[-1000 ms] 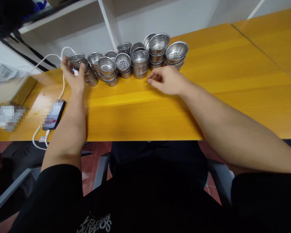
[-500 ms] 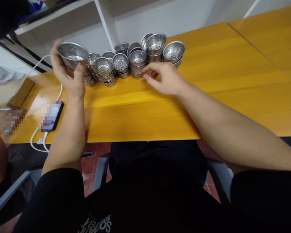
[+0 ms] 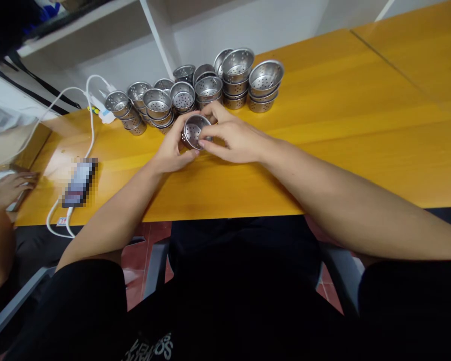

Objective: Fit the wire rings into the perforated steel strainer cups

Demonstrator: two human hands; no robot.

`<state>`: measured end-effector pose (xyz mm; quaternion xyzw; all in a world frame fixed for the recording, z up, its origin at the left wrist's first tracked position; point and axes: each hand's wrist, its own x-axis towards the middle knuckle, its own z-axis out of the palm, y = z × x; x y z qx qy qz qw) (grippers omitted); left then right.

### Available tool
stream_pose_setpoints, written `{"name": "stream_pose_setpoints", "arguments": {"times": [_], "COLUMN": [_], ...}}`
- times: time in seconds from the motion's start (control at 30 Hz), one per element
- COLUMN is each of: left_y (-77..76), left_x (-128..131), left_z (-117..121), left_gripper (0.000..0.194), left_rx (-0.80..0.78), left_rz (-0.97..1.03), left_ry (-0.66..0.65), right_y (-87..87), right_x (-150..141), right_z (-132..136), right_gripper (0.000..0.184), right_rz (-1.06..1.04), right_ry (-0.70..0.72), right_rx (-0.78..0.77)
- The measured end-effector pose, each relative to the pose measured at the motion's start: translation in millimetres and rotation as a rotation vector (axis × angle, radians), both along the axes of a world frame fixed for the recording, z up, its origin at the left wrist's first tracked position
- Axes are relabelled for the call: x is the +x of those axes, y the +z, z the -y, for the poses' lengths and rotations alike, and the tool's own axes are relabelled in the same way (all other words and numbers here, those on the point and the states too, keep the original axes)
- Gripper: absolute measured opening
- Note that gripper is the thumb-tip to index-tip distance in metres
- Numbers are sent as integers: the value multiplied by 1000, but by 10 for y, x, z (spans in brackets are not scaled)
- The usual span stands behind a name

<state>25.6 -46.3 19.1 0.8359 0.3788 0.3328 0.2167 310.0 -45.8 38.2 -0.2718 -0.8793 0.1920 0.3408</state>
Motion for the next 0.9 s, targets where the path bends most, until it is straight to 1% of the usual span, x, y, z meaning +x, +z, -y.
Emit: {"name": "stream_pose_setpoints", "arguments": {"times": [0.07,0.13,0.2,0.3,0.37,0.47,0.63,0.73,0.83,0.9], "left_y": [-54,-80,-84,-76,-74,-85,-159,-219,-249,-249], "left_x": [3,13,21,19,13,11,-17,-64,-103,-110], "left_z": [-29,-47,-62,-92,-110,-127,-181,-259,-326,-339], "left_gripper": [108,111,106,94,94,97,95,101,112,116], "left_rx": [-12,5,17,-6,-31,-56,-26,12,57,57], "left_rz": [13,14,-13,-52,-47,-26,-17,-55,-107,-130], "left_ry": [-49,-67,-42,-13,-25,-40,-110,-140,-123,-113], "right_y": [-17,-8,20,56,53,1,-122,-166,-170,-157], "right_x": [16,54,99,145,153,147,139,140,157,183], "right_z": [-19,-24,-23,-35,-59,-112,-185,-214,-249,-283], "right_gripper": [38,41,43,48,52,56,48,46,49,52], "right_rz": [9,2,-11,1,24,31,19,15,-27,-69], "right_ry": [19,34,29,-1,-6,0,0,20,51,83], "right_rx": [-8,-13,-16,-25,-37,-49,-19,-1,-11,-42]}}
